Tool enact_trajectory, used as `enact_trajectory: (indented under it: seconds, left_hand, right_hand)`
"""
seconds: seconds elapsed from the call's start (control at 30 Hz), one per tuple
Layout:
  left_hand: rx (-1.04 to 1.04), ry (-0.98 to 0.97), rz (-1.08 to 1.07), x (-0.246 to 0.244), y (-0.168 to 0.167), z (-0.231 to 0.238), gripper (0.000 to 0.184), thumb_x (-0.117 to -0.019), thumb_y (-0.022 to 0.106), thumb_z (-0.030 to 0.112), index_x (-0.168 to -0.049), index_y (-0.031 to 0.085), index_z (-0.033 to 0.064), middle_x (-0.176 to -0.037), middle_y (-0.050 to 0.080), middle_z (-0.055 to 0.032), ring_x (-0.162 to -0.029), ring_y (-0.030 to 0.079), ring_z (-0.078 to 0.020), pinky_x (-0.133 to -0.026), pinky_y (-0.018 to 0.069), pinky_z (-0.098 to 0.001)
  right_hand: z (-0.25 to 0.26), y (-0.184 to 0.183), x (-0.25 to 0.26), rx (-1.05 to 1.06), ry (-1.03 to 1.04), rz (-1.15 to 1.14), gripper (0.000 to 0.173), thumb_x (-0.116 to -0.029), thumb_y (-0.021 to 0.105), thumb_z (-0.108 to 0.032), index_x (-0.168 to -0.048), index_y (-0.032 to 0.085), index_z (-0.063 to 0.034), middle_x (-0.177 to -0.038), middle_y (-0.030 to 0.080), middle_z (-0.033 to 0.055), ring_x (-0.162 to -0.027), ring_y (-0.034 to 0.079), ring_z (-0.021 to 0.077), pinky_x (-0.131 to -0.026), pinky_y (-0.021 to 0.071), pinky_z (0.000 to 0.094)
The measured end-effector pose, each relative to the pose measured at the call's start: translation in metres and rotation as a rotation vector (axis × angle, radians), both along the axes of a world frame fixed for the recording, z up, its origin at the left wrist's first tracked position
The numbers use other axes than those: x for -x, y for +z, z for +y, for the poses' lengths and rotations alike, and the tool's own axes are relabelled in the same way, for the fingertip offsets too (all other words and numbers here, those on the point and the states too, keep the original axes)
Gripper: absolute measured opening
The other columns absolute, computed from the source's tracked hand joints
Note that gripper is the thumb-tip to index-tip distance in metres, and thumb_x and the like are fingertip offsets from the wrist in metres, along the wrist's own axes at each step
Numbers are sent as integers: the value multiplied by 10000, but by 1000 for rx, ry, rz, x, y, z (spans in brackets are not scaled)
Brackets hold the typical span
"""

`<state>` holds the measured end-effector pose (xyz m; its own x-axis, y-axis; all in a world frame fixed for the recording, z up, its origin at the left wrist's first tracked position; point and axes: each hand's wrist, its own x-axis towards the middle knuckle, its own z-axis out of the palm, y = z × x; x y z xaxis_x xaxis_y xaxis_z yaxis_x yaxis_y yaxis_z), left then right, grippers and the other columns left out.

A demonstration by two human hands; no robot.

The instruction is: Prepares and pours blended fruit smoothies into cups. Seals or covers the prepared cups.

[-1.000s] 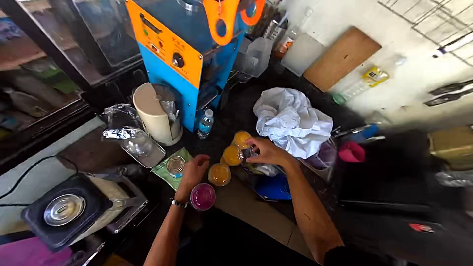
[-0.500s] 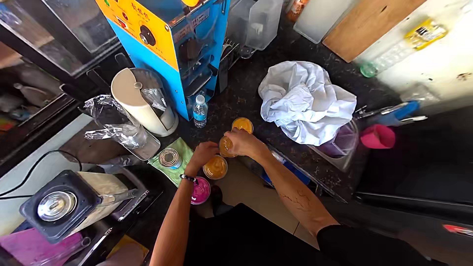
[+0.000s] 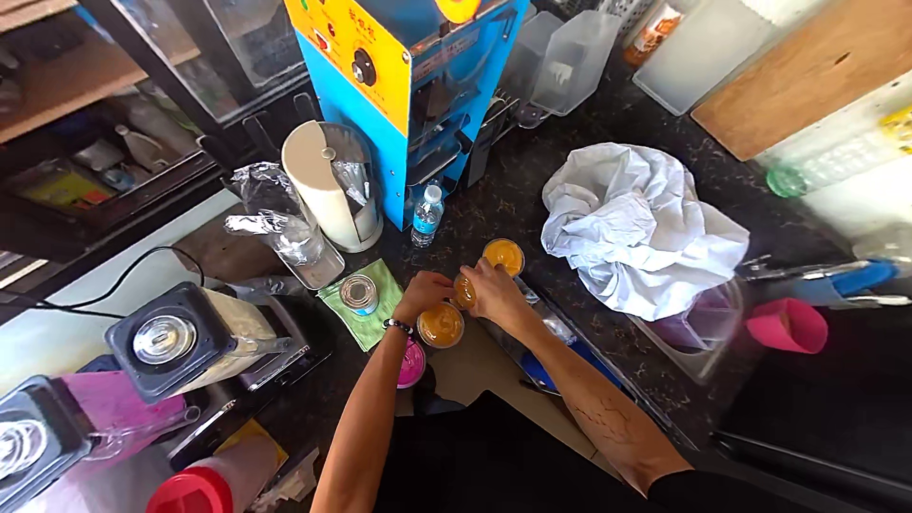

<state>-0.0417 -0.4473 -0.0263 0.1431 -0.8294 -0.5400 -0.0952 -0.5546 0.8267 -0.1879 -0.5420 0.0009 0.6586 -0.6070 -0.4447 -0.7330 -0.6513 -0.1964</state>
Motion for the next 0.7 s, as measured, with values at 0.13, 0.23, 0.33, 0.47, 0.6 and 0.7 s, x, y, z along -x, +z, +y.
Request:
enact_trajectory:
  seconds: [0.13, 0.23, 0.33, 0.47, 0.6, 0.7]
  left_hand:
    - [10, -105, -135, -2, -44, -18, 328, -892, 742, 257, -1150, 730, 55, -1079, 737, -145, -1045, 698, -285, -954, 540, -534]
    - [65, -77, -318, -11, -31, -4, 410, -945, 673, 353, -1205, 691, 37, -1166, 707, -188, -1140, 661, -358, -982, 504, -607]
    - [237, 130, -496, -17, 3, 31, 338, -991, 603, 252, -1234, 694, 35, -1235, 691, -167, -1217, 626, -324, -1057, 479, -522]
    - [411, 441, -611, -22, 22, 111, 256, -956, 616, 162, -1157, 731, 54, -1148, 716, -125, -1146, 654, -272, -1032, 508, -454]
    - [362, 654, -500, -19, 0, 215, 234, -971, 590, 122, -1135, 716, 13, -1069, 728, -118, -1015, 700, -212, -941, 565, -402]
    - [237, 814, -363, -14, -30, 300, 240, -982, 600, 100, -1170, 697, -13, -1090, 741, -134, -994, 723, -208, -934, 577, -417]
  right_hand:
    - [-4, 22, -13, -77, -6, 132, 1019, -639, 970, -267, -1517, 470, -131, -1498, 433, 275, -1312, 468, 518, -1013, 464, 656]
    - [6, 88, -64, 29, 76, -38, 734, -876, 797, -379, -1481, 514, -75, -1431, 517, 266, -1297, 503, 482, -1003, 457, 648]
    - [29, 123, -154, 115, 288, -598, 357, -1009, 631, -247, -1295, 660, -34, -1237, 661, 203, -1139, 643, 377, -975, 523, 561]
    - [57, 104, -308, -4, 452, -490, 286, -1004, 514, -62, -1241, 655, 12, -1175, 674, 255, -1113, 655, 425, -948, 520, 604]
    - [79, 22, -378, -32, 436, -81, 299, -930, 686, -118, -1155, 668, 78, -1242, 631, 309, -1174, 604, 491, -950, 490, 676]
    - [86, -9, -379, -88, 426, 22, 365, -985, 619, -159, -1279, 632, 58, -1381, 574, 283, -1304, 528, 470, -1049, 422, 664]
